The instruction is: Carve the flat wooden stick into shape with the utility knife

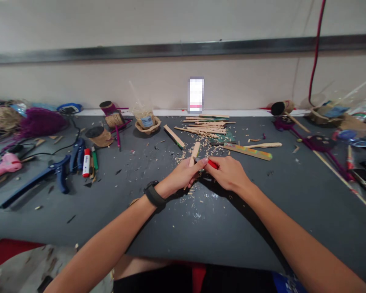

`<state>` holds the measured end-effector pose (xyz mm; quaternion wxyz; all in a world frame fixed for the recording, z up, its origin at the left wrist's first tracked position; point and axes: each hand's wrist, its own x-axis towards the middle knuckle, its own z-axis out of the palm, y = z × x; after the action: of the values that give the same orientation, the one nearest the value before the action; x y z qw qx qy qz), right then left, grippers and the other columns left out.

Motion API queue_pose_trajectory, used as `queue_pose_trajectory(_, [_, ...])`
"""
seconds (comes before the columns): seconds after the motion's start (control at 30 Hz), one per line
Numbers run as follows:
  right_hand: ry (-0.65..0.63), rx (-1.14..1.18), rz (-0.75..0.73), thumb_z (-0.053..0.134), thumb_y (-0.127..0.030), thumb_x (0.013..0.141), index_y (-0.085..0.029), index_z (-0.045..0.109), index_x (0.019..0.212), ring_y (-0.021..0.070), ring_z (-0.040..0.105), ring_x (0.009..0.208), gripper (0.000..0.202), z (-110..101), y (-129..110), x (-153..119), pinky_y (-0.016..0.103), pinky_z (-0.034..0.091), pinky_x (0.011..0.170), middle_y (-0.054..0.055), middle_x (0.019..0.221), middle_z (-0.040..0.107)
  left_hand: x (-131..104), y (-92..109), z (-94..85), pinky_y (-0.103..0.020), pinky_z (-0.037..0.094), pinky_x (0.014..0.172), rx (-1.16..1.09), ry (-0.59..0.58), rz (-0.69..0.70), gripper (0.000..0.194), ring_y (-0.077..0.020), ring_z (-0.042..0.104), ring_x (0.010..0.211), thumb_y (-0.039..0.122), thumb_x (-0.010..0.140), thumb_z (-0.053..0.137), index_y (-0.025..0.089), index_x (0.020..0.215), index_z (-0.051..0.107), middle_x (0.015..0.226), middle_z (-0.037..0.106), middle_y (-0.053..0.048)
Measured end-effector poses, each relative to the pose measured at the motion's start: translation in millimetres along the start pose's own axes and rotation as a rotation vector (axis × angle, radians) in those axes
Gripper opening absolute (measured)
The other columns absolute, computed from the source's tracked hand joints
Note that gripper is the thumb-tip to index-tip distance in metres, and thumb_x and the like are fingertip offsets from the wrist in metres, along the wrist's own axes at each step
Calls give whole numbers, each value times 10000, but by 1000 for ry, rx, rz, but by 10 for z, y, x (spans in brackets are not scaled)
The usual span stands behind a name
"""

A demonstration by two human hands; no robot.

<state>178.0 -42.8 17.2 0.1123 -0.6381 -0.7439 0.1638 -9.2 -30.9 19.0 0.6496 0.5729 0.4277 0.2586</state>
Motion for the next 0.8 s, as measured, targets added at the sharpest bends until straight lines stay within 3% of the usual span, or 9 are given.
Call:
queue_pose_trajectory(0.53, [62,-171,99,299,-716,1054,-260,734,871,234,635,711,657,36,-64,-27,311,274,634,78,817,746,-25,87,-45,-215,240,351,38,75,-86,520,-57,336,320,592,969,703,234,688,451,429,408,79])
queue_pose_trajectory(0.8, [44,-207,136,271,-695,1066,-261,753,906,271,688,758,668,42,-137,-56,328,330,653,114,865,770,-14,93,-55,-215,251,364,-9,105,-163,486,-62,318,333,574,960,726,241,737,451,442,397,90])
